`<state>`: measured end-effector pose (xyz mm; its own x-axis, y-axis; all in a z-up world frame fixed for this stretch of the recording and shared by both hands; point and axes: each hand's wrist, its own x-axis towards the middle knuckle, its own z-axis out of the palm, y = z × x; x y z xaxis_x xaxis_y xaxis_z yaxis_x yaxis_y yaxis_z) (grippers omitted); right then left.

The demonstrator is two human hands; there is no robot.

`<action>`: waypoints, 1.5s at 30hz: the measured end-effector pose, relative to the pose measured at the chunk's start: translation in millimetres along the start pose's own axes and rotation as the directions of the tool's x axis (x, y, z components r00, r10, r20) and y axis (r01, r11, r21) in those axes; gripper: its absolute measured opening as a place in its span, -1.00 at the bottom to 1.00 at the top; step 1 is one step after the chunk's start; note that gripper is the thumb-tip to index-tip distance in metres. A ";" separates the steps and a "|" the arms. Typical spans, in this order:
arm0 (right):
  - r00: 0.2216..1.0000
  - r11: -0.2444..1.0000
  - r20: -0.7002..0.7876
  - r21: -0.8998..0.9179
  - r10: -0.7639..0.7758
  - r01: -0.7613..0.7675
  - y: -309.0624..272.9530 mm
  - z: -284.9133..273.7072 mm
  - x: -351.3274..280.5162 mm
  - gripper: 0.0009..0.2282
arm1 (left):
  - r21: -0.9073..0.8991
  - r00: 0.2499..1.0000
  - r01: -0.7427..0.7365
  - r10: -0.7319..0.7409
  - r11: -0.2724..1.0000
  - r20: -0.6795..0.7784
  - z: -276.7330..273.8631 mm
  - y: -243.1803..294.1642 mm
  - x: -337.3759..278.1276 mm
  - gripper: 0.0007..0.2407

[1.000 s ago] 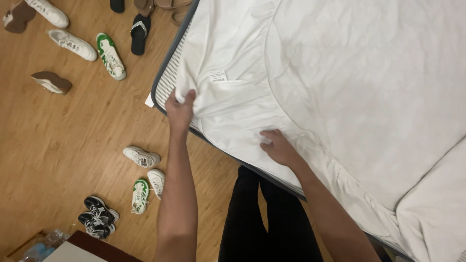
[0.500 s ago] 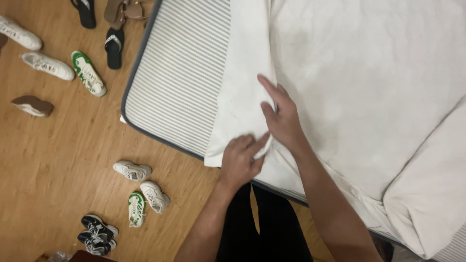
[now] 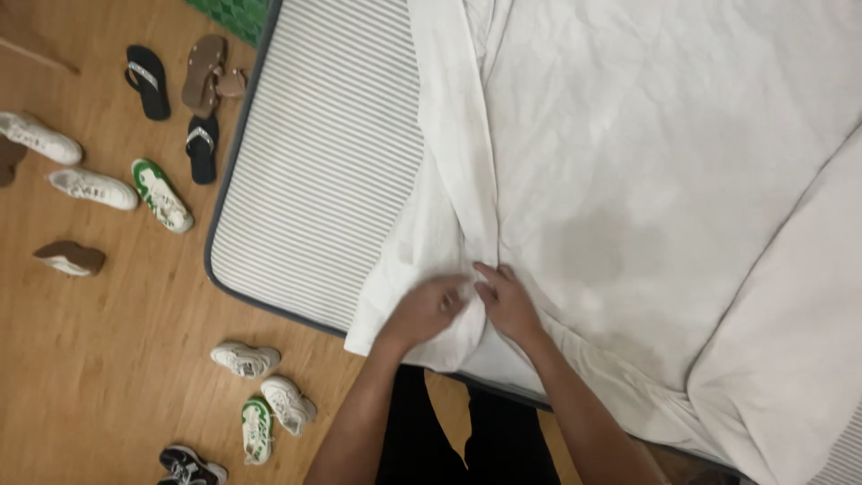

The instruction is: The person folds a light purple pillowcase and places it in a drawer. They then remove a white fitted sheet from the bed, shake it out, fold it into a compact bundle, and store it in the same drawer. Finally, they retrieve a white pillowcase from the drawer and unfold it on the bed.

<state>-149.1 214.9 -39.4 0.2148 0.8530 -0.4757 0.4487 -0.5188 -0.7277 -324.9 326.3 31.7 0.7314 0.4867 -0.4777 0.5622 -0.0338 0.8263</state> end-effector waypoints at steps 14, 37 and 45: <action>0.839 0.904 -0.338 -0.148 -0.428 0.401 -197.8 -104.9 246.9 -0.72 | 0.065 0.713 -0.325 0.290 0.943 -0.638 -200.1 -42.8 238.4 -0.76; 0.860 0.885 -0.305 -0.359 -0.410 0.295 -205.0 -87.7 612.1 -0.28 | -0.466 0.746 -0.561 0.174 0.685 -0.642 -236.2 -82.7 442.7 -0.56; 0.667 0.700 -0.482 0.143 -0.568 0.700 -158.8 -280.4 563.9 -0.62 | -0.254 0.675 -0.450 0.140 0.856 -0.724 -232.7 -67.1 438.1 -0.44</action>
<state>144.0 794.3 -53.5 0.3064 0.8911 0.3348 0.3403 0.2260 -0.9128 -132.0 744.9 -163.6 0.2927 0.9561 0.0094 0.0536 -0.0262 0.9982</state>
